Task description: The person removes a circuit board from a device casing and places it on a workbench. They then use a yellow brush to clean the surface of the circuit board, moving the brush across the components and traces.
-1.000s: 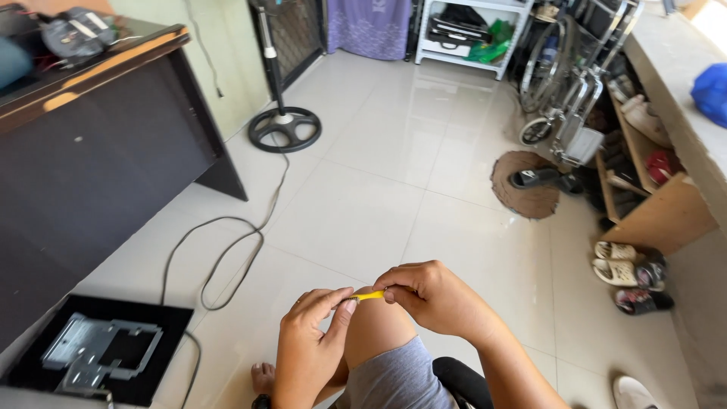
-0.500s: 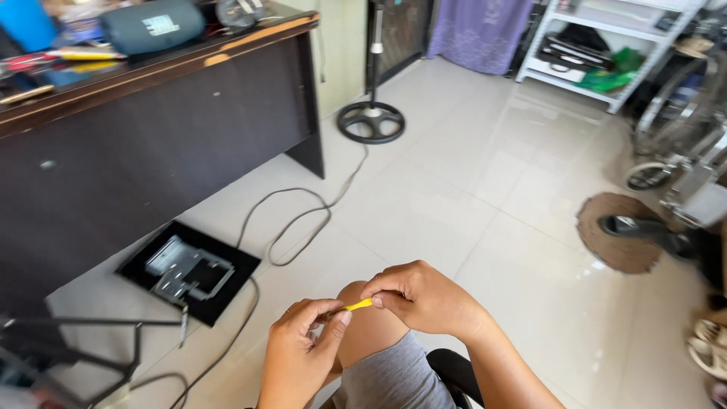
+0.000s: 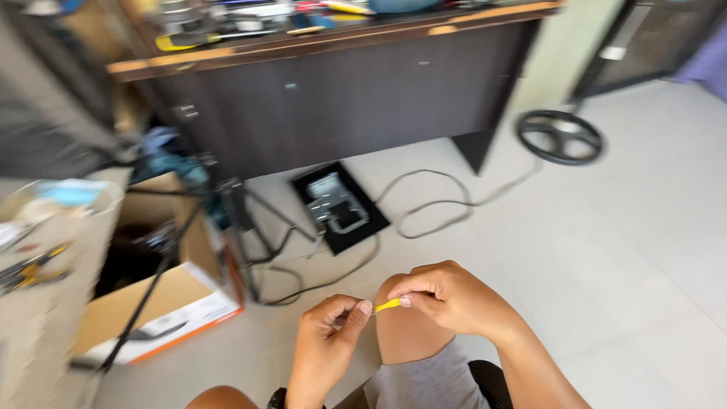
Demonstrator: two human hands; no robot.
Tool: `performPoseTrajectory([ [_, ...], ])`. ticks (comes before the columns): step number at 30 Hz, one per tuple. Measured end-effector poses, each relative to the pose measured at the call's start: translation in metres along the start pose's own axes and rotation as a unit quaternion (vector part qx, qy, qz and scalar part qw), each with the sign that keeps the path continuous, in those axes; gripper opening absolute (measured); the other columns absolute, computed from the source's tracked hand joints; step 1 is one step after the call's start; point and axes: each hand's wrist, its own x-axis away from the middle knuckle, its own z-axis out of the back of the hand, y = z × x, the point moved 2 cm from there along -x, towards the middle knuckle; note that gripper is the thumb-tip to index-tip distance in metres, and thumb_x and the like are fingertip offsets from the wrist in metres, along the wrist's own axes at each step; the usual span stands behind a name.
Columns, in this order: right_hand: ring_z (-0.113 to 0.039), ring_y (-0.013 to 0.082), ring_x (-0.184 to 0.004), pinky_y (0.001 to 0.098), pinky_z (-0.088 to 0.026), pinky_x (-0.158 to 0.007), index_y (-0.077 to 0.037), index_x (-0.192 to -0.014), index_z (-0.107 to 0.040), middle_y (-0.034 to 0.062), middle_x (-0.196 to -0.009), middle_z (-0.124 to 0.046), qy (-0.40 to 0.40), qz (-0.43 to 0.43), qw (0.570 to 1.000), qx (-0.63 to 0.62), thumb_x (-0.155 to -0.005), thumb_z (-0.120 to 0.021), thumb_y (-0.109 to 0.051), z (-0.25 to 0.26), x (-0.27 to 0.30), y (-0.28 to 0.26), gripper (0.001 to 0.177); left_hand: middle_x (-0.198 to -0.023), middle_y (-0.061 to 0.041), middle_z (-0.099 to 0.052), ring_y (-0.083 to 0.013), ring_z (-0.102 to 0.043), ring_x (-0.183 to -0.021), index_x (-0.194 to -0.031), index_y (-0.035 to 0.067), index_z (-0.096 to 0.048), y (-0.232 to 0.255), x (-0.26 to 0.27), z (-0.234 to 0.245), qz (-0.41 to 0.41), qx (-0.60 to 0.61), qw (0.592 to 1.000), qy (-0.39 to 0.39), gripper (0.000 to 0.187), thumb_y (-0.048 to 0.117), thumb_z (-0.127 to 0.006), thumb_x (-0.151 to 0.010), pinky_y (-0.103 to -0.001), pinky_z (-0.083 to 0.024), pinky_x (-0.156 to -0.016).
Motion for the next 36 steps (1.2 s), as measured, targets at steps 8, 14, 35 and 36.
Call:
performPoseTrajectory([
  [8, -0.071, 0.0146, -0.074, 0.0319, -0.053, -0.073, -0.024, -0.116, -0.095, -0.007, -0.085, -0.081, -0.091, 0.165, 0.982, 0.026, -0.106, -0.069, -0.016, -0.066, -0.089, -0.06, 0.029, -0.091, 0.001, -0.097, -0.0104, -0.085, -0.092, -0.093, 0.009, -0.097, -0.034, 0.057, 0.096, 0.093, 0.014, 0.963, 0.254, 0.039, 0.036, -0.073, -0.107, -0.029, -0.064, -0.088],
  [14, -0.071, 0.0154, -0.082, 0.032, -0.054, -0.077, -0.02, -0.124, -0.088, -0.0037, -0.101, -0.077, -0.07, 0.288, 0.955, -0.008, -0.104, -0.074, -0.009, -0.105, -0.11, -0.113, 0.027, -0.066, -0.003, -0.065, -0.0133, -0.056, -0.066, -0.073, 0.009, -0.073, -0.03, 0.109, 0.146, 0.096, 0.047, 0.922, 0.373, 0.044, 0.036, -0.083, -0.108, -0.032, -0.044, -0.064],
  [35, -0.066, 0.0096, -0.066, 0.0289, -0.049, -0.066, -0.028, -0.111, -0.094, -0.0107, -0.086, -0.087, -0.058, 0.096, 0.993, -0.026, -0.107, -0.063, -0.026, -0.083, -0.221, -0.016, 0.032, -0.107, -0.001, -0.095, -0.0127, -0.085, -0.088, -0.117, 0.013, -0.092, -0.071, -0.073, 0.13, -0.075, -0.051, 0.965, 0.247, 0.028, 0.034, -0.091, -0.097, -0.03, -0.07, -0.084],
  [36, -0.067, 0.0093, -0.066, 0.0275, -0.051, -0.068, -0.028, -0.114, -0.095, -0.0083, -0.084, -0.086, -0.065, 0.067, 0.995, -0.029, -0.108, -0.062, -0.028, -0.079, -0.225, -0.011, 0.034, -0.107, -0.001, -0.094, -0.0123, -0.083, -0.087, -0.118, 0.013, -0.093, -0.068, -0.084, 0.129, -0.076, -0.05, 0.968, 0.232, 0.028, 0.031, -0.092, -0.096, -0.029, -0.069, -0.083],
])
